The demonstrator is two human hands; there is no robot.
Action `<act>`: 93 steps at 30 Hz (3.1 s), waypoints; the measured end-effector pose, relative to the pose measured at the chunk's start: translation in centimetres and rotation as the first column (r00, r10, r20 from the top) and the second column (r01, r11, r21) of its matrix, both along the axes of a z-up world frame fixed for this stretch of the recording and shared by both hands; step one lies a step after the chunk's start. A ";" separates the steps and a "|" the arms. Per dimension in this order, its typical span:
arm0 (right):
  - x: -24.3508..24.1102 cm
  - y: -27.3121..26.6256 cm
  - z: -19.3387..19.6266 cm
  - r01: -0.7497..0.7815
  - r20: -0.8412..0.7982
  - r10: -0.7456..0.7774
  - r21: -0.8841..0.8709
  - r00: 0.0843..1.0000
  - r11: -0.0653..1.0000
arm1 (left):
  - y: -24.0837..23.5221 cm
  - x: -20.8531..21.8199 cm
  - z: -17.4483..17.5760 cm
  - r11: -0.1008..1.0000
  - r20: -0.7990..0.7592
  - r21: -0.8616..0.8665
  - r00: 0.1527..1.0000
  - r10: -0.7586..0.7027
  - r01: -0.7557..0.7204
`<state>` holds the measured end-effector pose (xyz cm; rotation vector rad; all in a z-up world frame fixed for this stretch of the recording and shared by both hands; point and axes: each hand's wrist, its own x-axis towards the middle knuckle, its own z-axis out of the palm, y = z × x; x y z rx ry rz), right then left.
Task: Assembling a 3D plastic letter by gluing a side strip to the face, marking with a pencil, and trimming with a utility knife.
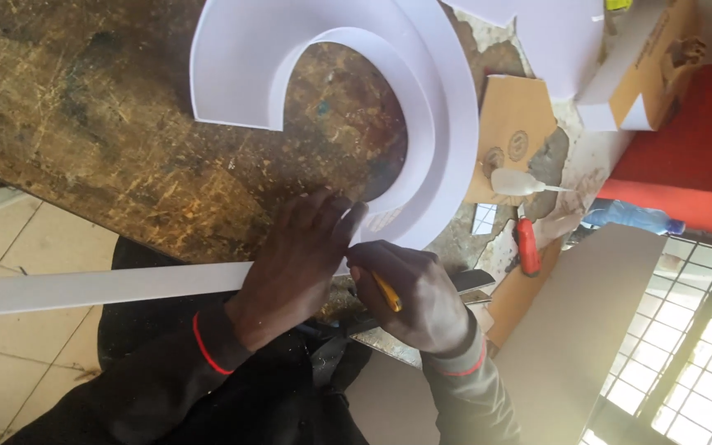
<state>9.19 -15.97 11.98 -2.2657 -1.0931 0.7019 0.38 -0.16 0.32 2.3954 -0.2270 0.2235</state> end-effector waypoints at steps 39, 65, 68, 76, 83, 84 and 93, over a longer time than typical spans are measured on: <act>-1.6 -2.2 5.6 0.064 -0.023 -0.061 0.160 0.998 0.985 | -0.4 -0.3 -1.3 0.977 0.005 0.212 0.999 -0.031 0.030; -2.6 0.0 2.4 -0.097 0.164 0.068 0.174 0.984 0.980 | -0.1 -0.1 0.5 1.000 0.021 0.024 1.000 -0.001 0.000; -2.0 0.0 3.9 -0.084 0.148 0.050 0.235 0.988 0.968 | 0.3 0.2 0.1 0.993 -0.027 0.108 0.999 -0.035 0.038; -3.4 -3.2 6.3 0.147 0.088 -0.188 0.344 0.978 0.927 | 0.3 0.1 1.0 0.982 -0.021 0.172 0.997 -0.078 0.081; -1.1 -3.1 -0.7 -0.033 0.104 0.001 0.300 0.995 0.953 | -0.1 0.4 -0.2 0.977 -0.027 0.196 0.996 -0.081 0.085; -1.0 -3.1 -0.9 -0.054 0.123 0.020 0.280 0.992 0.958 | -0.1 0.5 -0.6 0.982 -0.023 0.165 0.996 -0.090 0.093; -0.5 -4.1 -0.1 -0.036 0.016 0.033 0.490 0.999 0.871 | -0.3 0.5 -0.8 0.970 -0.021 0.228 0.996 -0.082 0.084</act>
